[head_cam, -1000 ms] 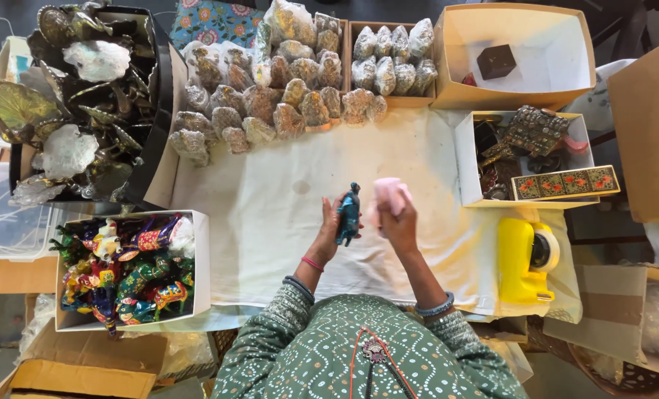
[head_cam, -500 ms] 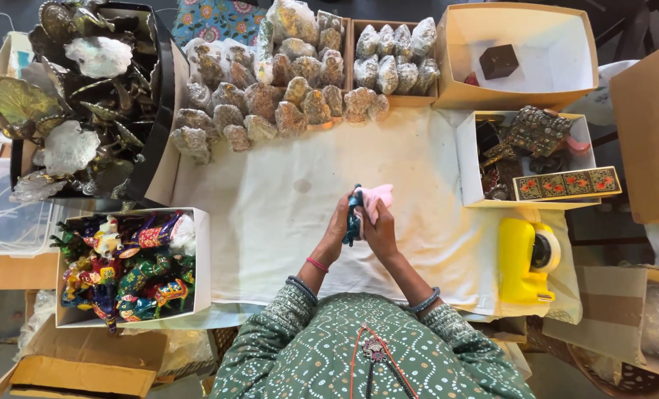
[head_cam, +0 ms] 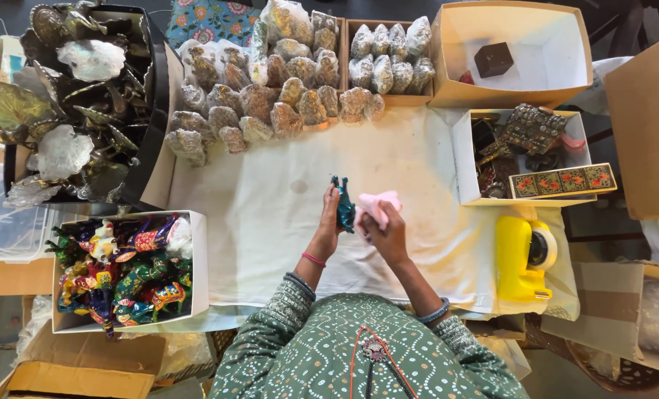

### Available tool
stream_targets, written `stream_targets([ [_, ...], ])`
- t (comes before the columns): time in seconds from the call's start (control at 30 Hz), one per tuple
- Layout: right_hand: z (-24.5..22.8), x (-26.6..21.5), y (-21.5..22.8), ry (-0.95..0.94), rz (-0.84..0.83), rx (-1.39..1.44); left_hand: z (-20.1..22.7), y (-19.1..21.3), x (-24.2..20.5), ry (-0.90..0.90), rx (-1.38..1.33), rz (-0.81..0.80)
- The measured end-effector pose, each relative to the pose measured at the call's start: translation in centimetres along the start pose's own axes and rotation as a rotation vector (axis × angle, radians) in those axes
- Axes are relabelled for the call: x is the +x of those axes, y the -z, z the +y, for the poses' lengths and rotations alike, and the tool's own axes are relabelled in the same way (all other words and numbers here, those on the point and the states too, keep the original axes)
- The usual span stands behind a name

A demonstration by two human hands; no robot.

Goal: The person wipes a small, colorful decorative figurine with a pink cloth. They then pick up a piece of bubble wrap and wrap the figurine in it, placing the wrapped item into a box.

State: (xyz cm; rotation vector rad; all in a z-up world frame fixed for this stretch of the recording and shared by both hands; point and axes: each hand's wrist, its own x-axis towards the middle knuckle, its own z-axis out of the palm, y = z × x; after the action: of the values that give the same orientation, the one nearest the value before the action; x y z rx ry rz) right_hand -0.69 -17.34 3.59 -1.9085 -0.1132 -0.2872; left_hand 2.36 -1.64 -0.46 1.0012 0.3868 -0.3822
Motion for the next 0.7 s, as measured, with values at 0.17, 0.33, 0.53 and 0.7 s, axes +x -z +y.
stream_targets([
  [0.17, 0.8, 0.6, -2.3, 0.113, -0.057, -0.107, -1.0, -0.1, 0.4, 0.028, -0.012, -0.020],
  [0.33, 1.5, 0.6, -2.4, 0.131, -0.121, -0.176, -0.9, 0.5, -0.3, 0.020, 0.037, 0.009],
  [0.53, 0.3, 0.0, -1.3, 0.189, -0.189, -0.123, -1.2, 0.7, 0.0, 0.051, -0.008, -0.019],
  [0.7, 4.6, -1.6, -0.2, 0.199, -0.219, -0.329, -2.9, 1.5, 1.4, 0.136, -0.284, -0.038],
])
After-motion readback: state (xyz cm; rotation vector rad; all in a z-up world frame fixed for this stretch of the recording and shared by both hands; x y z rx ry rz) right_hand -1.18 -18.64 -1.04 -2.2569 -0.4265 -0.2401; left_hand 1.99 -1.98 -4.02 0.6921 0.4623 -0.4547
